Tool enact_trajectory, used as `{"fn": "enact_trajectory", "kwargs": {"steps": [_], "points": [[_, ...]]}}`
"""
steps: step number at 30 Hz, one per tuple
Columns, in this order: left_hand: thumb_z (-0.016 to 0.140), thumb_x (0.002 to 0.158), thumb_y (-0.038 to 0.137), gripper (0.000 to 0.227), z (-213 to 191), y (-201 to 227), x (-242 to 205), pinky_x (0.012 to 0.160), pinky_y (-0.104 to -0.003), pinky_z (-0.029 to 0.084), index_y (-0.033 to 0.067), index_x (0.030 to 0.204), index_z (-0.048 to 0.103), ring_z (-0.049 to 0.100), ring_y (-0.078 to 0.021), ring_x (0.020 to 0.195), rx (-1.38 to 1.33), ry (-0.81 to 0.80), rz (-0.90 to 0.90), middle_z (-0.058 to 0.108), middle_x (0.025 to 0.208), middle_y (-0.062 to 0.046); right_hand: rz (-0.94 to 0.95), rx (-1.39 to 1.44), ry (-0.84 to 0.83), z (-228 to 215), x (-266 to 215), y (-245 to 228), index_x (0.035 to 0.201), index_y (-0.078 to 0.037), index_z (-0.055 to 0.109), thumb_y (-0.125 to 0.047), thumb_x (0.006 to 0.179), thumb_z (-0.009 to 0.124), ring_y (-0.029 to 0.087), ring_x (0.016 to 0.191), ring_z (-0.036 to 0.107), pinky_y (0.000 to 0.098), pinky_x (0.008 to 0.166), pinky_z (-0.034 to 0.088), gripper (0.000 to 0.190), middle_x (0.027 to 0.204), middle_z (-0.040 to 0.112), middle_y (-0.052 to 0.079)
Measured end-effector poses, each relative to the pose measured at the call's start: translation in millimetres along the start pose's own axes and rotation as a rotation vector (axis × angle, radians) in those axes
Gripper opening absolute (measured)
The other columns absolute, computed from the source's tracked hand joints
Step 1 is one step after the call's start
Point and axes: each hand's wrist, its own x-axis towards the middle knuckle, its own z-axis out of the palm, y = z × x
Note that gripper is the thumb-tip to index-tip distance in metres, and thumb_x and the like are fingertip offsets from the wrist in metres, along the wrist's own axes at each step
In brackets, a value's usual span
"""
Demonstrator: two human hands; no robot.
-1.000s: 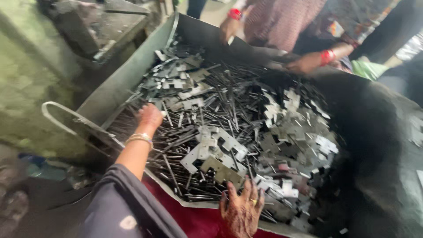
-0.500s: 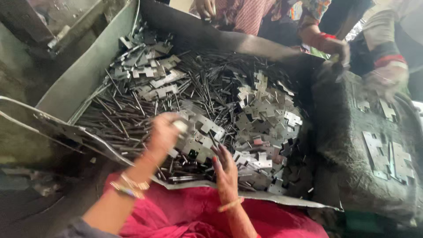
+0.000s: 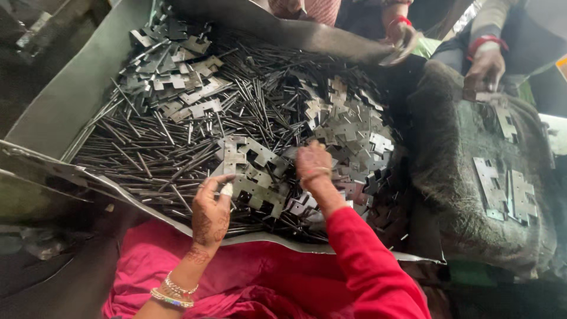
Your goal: The person sits on the floor and assembles metal hardware by inserting long pins into cross-shaped metal plates. They pick up the plates and pins from a large metal bin and place the assembled units onto a nearby surface.
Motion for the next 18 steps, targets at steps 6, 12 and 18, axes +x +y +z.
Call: {"fn": "enact_trajectory", "kwargs": {"steps": [6,12,18], "points": [[0.060,0.095,0.006,0.021,14.1,-4.4,-0.1,0.093,-0.037,0.052,0.0069,0.110,0.074,0.069,-0.0285,0.103,0.062,0.016,0.219,0.073,0.105,-0.012,-0.074,0.017,0.084,37.2,9.8,5.2,0.092,-0.013,0.079,-0.020,0.091,0.062,0.031,0.108,0.066,0.0400,0.079,0.059,0.019,0.114,0.066,0.014],[0.061,0.094,0.016,0.021,93.9,9.0,11.3,0.088,-0.042,0.051,0.0094,0.111,0.072,0.067,-0.0331,0.104,0.236,-0.258,0.307,0.074,0.109,-0.013,0.101,0.400,0.620,-21.9,-21.4,60.3,0.108,-0.010,0.069,-0.004,0.099,0.059,0.032,0.097,0.068,0.0430,0.080,0.057,0.014,0.105,0.065,0.012],[0.062,0.090,0.019,0.025,206.3,10.2,35.4,0.087,-0.045,0.051,0.0035,0.109,0.068,0.067,-0.0329,0.100,0.530,-0.410,0.684,0.071,0.104,-0.016,0.287,2.442,0.770,-49.1,-160.0,124.0,0.115,-0.004,0.062,-0.016,0.108,0.057,0.028,0.088,0.069,0.0437,0.082,0.060,0.015,0.096,0.069,0.013]]}}
